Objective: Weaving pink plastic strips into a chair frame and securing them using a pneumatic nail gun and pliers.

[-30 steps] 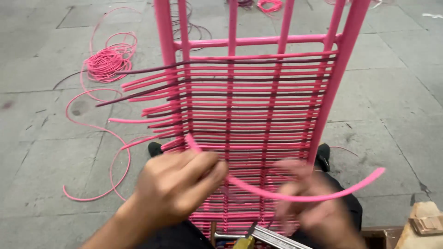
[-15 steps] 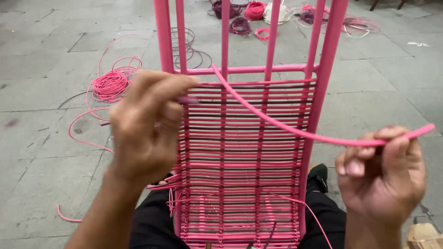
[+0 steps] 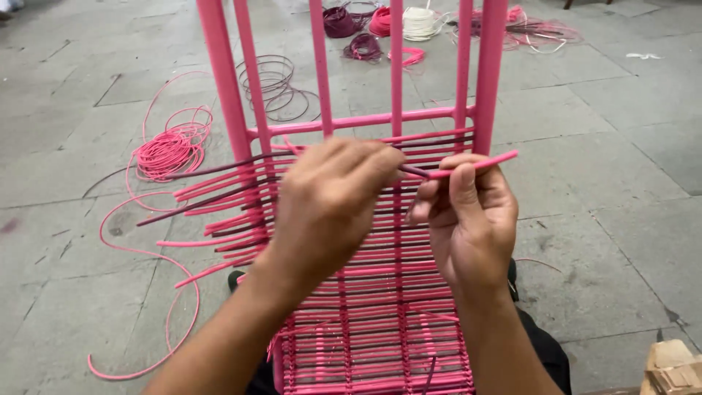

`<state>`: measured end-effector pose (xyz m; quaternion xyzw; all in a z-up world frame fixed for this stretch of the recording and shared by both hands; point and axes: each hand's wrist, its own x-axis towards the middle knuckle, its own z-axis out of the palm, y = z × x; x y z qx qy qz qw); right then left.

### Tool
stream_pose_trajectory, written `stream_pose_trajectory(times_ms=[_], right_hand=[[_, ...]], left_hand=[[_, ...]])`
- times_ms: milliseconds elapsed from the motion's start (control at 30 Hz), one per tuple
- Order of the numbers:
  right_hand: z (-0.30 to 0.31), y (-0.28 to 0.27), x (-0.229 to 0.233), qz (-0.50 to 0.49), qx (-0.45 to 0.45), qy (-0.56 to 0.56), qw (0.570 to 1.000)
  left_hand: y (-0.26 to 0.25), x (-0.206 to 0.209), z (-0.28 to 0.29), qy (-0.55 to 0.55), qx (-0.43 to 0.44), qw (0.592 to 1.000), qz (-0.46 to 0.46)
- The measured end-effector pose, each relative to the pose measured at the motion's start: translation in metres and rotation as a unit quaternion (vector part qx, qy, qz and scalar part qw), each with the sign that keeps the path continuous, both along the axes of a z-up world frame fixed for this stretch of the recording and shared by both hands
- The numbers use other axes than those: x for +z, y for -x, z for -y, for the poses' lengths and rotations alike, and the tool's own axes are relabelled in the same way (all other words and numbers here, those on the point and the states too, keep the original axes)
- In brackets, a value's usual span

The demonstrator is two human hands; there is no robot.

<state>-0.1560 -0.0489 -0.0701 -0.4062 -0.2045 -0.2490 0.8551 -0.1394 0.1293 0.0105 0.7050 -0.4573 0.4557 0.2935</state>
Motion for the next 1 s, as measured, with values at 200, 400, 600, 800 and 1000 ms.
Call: stream_pose_trajectory(times_ms=[200, 400, 600, 800, 1000], right_hand=[[0.006, -0.004, -0.016, -0.006, -0.009, 0.005, 1.000], [0.018, -0.003, -0.005, -0.007, -0.026, 0.022, 0.999], [0.023, -0.007, -0.009, -0.024, -0.050, -0.036, 0.998], [0.020, -0.010, -0.008, -0.009, -0.051, -0.002, 0.999], [0.024, -0.012, -0.015, -0.005, -0.054, 0.015, 0.998]], left_hand=[[-0.002, -0.005, 0.026, -0.036, -0.009, 0.994, -0.102], [-0.009, -0.009, 0.035, -0.033, -0.034, 0.986, -0.159], [-0.007, 0.000, 0.038, -0.044, -0.021, 0.972, -0.231], [-0.011, 0.008, 0.039, -0.064, -0.032, 0.976, -0.204], [-0.019, 0.026, 0.040, -0.099, -0.031, 0.936, -0.335]])
